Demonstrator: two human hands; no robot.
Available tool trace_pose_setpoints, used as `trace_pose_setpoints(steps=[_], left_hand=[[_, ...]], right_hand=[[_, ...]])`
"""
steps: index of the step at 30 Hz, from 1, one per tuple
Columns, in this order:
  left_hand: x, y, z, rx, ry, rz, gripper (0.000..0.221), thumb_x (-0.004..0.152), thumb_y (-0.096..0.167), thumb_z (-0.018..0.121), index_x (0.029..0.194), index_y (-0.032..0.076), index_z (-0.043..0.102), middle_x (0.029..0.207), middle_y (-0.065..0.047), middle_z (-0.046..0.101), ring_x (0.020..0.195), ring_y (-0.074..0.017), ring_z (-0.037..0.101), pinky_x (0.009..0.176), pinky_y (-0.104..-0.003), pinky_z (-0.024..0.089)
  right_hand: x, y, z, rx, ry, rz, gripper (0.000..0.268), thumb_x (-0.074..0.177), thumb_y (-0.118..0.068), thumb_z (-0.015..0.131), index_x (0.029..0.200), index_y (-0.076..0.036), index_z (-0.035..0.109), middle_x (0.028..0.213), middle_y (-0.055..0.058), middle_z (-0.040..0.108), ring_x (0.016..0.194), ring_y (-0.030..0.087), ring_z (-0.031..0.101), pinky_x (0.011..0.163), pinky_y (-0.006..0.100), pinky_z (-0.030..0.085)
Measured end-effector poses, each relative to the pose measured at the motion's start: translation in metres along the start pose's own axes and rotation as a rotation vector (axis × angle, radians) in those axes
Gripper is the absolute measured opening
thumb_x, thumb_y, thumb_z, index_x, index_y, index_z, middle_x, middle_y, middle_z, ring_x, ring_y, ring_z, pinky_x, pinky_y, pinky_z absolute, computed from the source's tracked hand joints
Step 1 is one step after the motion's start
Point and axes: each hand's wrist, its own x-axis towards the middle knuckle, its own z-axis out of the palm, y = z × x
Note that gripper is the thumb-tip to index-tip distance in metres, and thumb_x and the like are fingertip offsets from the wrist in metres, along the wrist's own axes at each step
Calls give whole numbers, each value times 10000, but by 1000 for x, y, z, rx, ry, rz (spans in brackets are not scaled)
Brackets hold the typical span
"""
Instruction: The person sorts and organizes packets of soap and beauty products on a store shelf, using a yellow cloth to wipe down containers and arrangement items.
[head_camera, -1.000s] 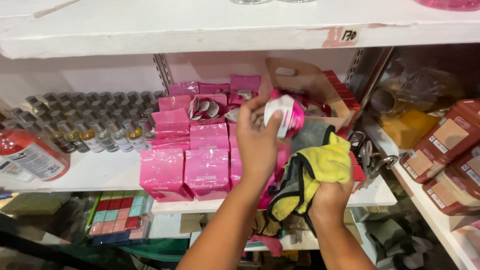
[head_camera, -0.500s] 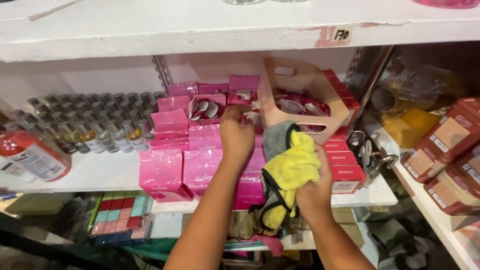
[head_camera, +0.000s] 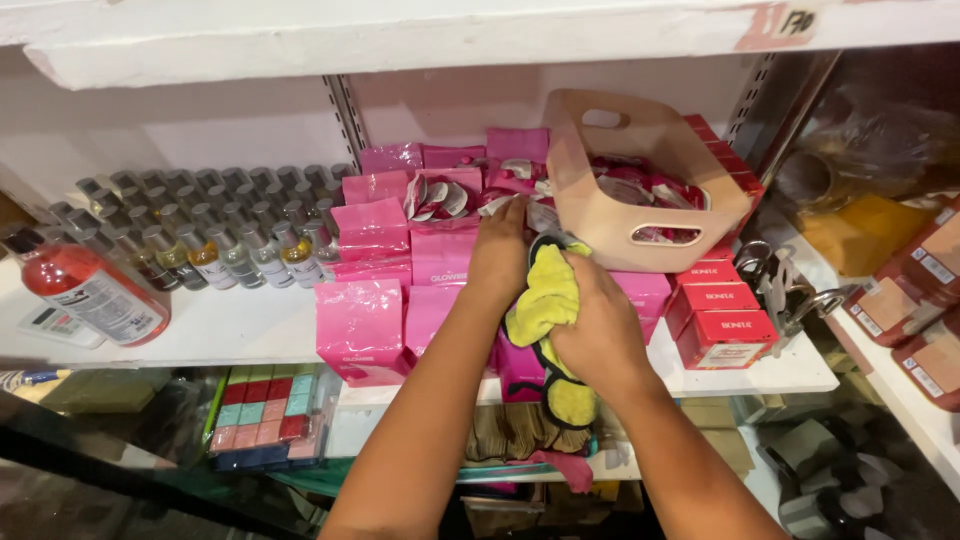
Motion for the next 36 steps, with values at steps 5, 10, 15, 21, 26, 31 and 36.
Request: trace_pose_setpoints(steps=[5, 10, 15, 21, 26, 31, 36], left_hand=[[0, 2, 1, 36, 5, -27, 410, 786, 34, 692, 1190, -8, 637, 1163, -238, 655, 1057, -443, 609, 935, -489, 497], [0, 8, -4, -1, 15, -103, 254, 784, 16, 686, 1034, 2, 647, 1037, -227, 645, 986, -435, 609, 864, -492, 507], [1, 22, -15, -80, 129, -106, 194, 836, -37, 657, 1016, -12, 592, 1022, -242, 608, 959, -438, 585, 852, -499, 486], [12, 65, -63, -13, 280, -85, 169, 898, -13, 600, 1066, -21, 581, 1060, -248, 583, 1019, -441, 537, 913, -510, 452], [-8, 96, -109, 6, 328, -58, 164, 1027, 100, 584, 1087, -35, 513, 1066, -254, 549, 1017, -433, 517, 923, -516, 427], [-48, 108, -113, -189, 116, -161, 197, 1091, 162, 510, 1037, -22, 462, 994, -252, 537, 924, -419, 546, 872, -489, 456], [-71, 118, -101, -491, -134, -311, 252, 1099, 243, 491, 1052, 3, 429, 861, -200, 624, 787, -382, 642, 696, -446, 502]], right_hand=[[3, 7, 9, -102, 2, -42, 717, 658, 7, 671, 1359, 15, 518, 1327, 265, 599, 1263, 440, 540, 1064, 474, 428], [1, 4, 11, -122, -4, -35, 720, 653, 7, 676, 1354, 12, 515, 1324, 256, 599, 1256, 440, 539, 1055, 473, 434], [-4, 9, 14, -102, 57, -29, 722, 660, 23, 671, 1365, -3, 515, 1334, 239, 606, 1258, 428, 550, 1057, 471, 436], [-10, 21, 17, 52, 159, -60, 714, 708, 62, 665, 1401, -40, 526, 1282, 220, 660, 1193, 372, 642, 1001, 415, 507], [-28, 44, 13, 581, 261, -20, 603, 858, 53, 607, 1444, -45, 505, 1253, 102, 676, 1160, 200, 673, 1017, 315, 556], [-46, 37, -1, 677, 429, -137, 463, 1080, 15, 589, 1519, -16, 445, 1350, 83, 597, 1195, 159, 590, 1118, 293, 525], [-42, 5, -10, 767, 75, -244, 786, 924, 1, 755, 1584, -16, 329, 1511, 87, 491, 1413, 182, 504, 1225, 338, 417]])
